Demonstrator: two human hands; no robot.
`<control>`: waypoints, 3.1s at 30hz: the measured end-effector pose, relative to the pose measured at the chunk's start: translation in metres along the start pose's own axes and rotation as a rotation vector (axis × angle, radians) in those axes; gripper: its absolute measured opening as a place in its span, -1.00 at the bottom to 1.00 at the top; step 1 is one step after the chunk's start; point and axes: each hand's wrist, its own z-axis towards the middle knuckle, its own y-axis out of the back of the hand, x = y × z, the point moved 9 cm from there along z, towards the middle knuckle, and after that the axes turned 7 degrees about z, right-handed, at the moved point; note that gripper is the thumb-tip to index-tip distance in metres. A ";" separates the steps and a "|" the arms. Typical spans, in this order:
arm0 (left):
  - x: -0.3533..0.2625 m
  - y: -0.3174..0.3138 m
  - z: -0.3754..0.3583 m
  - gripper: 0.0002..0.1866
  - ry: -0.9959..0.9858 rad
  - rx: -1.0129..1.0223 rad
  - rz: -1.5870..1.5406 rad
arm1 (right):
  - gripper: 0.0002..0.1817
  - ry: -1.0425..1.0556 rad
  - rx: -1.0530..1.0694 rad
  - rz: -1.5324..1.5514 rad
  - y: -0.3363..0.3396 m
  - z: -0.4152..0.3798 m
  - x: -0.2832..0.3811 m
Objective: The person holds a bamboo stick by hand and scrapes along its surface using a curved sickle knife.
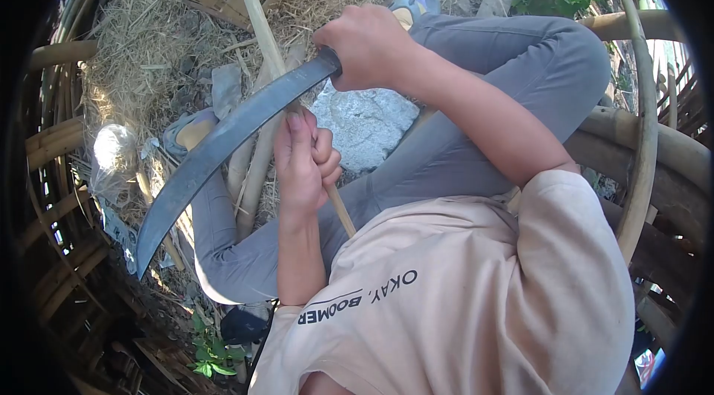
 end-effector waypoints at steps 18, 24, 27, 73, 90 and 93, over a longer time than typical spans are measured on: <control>0.012 -0.009 0.004 -0.63 0.050 0.132 -0.164 | -0.80 -0.102 -0.201 0.088 0.036 0.004 -0.047; 0.011 0.001 0.004 -0.66 0.054 0.028 -0.149 | -0.77 0.099 -0.105 0.130 0.004 -0.002 0.008; 0.011 -0.002 0.001 -0.67 0.013 -0.084 0.043 | -0.73 0.081 -0.077 0.071 0.000 -0.004 0.010; 0.010 0.006 -0.002 -0.62 0.012 -0.052 -0.125 | -0.62 0.102 -0.123 0.033 0.000 0.002 0.010; 0.004 -0.004 -0.013 -0.62 0.000 -0.108 0.003 | -0.57 0.039 -0.063 -0.023 0.000 0.009 -0.003; 0.003 -0.003 -0.012 -0.62 -0.012 -0.101 -0.005 | -0.63 0.022 -0.088 -0.087 0.009 0.011 -0.006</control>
